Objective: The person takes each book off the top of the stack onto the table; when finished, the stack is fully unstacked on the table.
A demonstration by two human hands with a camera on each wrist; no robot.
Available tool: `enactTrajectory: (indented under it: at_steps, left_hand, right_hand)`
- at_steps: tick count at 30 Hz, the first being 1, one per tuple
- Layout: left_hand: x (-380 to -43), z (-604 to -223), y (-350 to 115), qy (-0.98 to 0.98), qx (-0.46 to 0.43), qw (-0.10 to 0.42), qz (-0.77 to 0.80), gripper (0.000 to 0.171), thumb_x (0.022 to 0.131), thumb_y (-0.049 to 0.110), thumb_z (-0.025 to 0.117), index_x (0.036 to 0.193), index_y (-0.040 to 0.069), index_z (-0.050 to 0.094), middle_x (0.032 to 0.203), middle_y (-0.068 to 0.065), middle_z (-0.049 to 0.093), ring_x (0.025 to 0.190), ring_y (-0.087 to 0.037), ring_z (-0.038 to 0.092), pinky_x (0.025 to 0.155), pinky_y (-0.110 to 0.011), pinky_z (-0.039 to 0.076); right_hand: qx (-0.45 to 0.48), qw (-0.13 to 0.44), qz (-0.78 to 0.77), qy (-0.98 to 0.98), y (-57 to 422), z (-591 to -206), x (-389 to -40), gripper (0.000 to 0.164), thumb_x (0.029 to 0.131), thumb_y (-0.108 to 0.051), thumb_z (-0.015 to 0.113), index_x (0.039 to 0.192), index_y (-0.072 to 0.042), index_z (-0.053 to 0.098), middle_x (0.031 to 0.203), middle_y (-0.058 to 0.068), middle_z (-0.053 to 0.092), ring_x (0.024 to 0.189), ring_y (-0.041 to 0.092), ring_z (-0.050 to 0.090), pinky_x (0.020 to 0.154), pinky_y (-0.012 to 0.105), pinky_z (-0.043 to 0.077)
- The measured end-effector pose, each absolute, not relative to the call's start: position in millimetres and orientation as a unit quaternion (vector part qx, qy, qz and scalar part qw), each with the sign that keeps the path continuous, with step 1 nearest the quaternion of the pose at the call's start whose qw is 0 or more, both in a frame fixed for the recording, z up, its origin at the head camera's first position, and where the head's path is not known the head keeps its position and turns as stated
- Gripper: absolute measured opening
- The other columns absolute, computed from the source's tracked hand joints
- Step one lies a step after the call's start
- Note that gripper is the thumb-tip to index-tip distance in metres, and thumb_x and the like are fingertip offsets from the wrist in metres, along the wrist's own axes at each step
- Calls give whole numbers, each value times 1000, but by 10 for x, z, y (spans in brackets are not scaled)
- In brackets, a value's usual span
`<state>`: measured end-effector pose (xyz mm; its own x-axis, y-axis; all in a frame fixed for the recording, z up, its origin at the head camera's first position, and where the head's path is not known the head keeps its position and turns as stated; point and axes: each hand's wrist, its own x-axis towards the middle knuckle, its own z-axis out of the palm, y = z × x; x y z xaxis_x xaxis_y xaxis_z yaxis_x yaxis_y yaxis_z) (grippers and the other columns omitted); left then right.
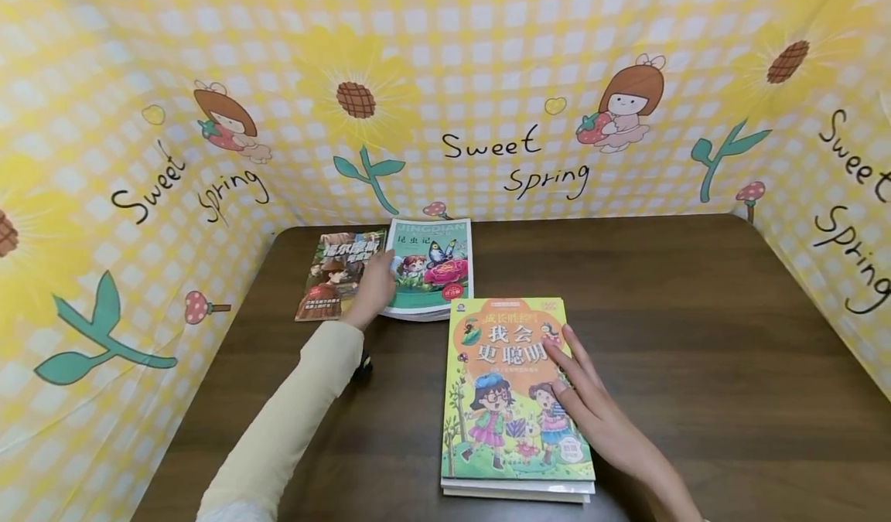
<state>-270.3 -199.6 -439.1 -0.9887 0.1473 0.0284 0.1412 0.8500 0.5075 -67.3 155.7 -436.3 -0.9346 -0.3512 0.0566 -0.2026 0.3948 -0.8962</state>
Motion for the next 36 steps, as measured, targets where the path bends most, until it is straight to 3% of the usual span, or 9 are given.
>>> enactTrajectory:
  at_steps: [4, 6, 9, 15, 24, 32, 36]
  left_hand:
    - [-2412, -4328, -1870, 970, 185, 49, 151, 45, 95, 4, 54, 138, -6, 47, 142, -34, 37, 131, -50, 35, 107, -58, 28]
    - [-2302, -4289, -1786, 958, 225, 98, 150, 51, 96, 16, 58, 142, -1, 44, 146, -31, 34, 137, -49, 25, 111, -59, 17]
    - [-2220, -4258, -1656, 943, 251, 143, 163, 60, 98, 26, 57, 150, 8, 33, 154, -26, 22, 140, -48, 15, 111, -60, 18]
    - [-2199, -4345, -1492, 954, 254, 101, 126, 51, 100, 24, 54, 149, 22, 39, 155, -17, 27, 140, -47, 21, 97, -72, 29]
    - [-2222, -4360, -1411, 962, 232, 62, 128, 45, 100, 23, 53, 145, 23, 47, 151, -17, 36, 137, -47, 28, 91, -75, 32]
    - [-2260, -4283, -1390, 967, 231, 59, 84, 42, 99, 15, 56, 140, 20, 53, 146, -19, 42, 132, -43, 39, 98, -56, 41]
    - [-2216, -4328, -1327, 970, 232, 53, 51, 39, 101, 15, 51, 140, 17, 53, 145, -21, 42, 130, -45, 41, 88, -55, 49]
  right_hand:
    - [-166, 76, -527, 830, 1540, -4366, -670, 51, 105, -27, 38, 153, -36, 22, 161, -9, -9, 146, 35, -2, 94, 79, 18]
    - [-163, 75, -528, 830, 1547, -4361, -676, 51, 105, -27, 38, 153, -36, 22, 161, -10, -9, 146, 35, -3, 94, 79, 18]
    - [-162, 70, -527, 831, 1568, -4344, -691, 51, 105, -27, 38, 153, -36, 22, 161, -10, -9, 146, 34, -3, 93, 80, 17]
    - [-165, 71, -525, 832, 1564, -4351, -683, 51, 105, -27, 39, 153, -35, 22, 161, -8, -8, 146, 35, -2, 94, 79, 18]
    - [-166, 66, -530, 829, 1538, -4347, -679, 51, 105, -26, 39, 153, -34, 23, 161, -8, -8, 145, 36, -2, 94, 79, 17]
    - [-167, 68, -528, 830, 1525, -4336, -685, 51, 105, -28, 39, 153, -34, 24, 161, -10, -8, 146, 33, -2, 95, 78, 17]
    - [-163, 75, -528, 830, 1532, -4346, -669, 51, 105, -28, 39, 153, -35, 23, 161, -10, -8, 146, 35, -3, 94, 79, 16]
